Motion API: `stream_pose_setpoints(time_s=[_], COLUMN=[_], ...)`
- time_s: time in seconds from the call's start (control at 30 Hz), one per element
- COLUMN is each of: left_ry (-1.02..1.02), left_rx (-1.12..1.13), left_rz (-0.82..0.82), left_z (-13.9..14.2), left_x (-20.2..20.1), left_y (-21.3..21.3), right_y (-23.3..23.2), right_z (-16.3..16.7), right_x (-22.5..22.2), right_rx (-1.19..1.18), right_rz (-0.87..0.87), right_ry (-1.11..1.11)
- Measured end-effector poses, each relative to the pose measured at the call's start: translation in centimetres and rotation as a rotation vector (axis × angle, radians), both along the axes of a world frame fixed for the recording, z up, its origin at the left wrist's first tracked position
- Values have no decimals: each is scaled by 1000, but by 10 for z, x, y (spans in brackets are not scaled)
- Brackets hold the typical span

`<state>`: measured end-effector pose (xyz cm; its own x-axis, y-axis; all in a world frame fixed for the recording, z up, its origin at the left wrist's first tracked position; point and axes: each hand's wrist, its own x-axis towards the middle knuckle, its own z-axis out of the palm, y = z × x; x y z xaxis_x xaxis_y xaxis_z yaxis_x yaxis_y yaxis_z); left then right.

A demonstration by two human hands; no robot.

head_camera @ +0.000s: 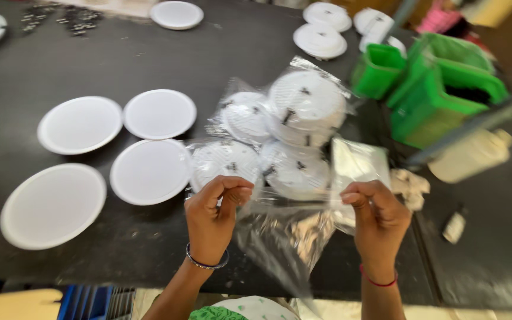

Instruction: The person takes round white LED panel light fixtures from the workbench, opens a clear plastic bag, and slides each fixture inside, then sets the bagged fixture on a growing pile. They repeat this bagging cycle for successive fixtures and occasionally press the bag closed around the light.

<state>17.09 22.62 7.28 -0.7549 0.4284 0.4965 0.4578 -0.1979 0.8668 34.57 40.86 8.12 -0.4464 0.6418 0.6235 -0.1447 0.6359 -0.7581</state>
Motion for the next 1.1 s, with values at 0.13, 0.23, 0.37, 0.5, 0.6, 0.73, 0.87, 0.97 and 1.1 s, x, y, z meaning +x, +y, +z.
stream_pose_setpoints(time_s=[0.13, 0.23, 0.37, 0.5, 0.6, 0.73, 0.87, 0.97, 1.1], left_ry=[-96, -308, -506, -148, 134, 310, 579, 654, 617], left_rx=[-32, 156, 118, -377, -729, -781, -860, -926, -1036], left_rz=[71, -117, -444, -22, 329, 360, 529, 674, 680], left_z=[-24, -43, -56, -48, -31, -7, 13, 26, 32], left_x=[-19, -49, -84, -103, -119, -144, -168, -180, -181], left_y=[-45, -80, -140, -209, -260, -325, -375, -400, -412], right_y=[-17, -22, -35, -75, -125, -203, -278, -329, -393], right_z=[-30, -49, -58, -43, -22, 0, 21, 35, 28], right_x=[-47, -84, -126, -163, -185, -247, -302, -315, -302], right_rx=[-174, -273, -423, -293, 29, 362, 434, 610, 654], right_rz=[155, 407, 689, 935, 809, 599, 651, 537, 648], right_ry=[-62, -17, 16, -109, -392, -418, -200, -147, -28])
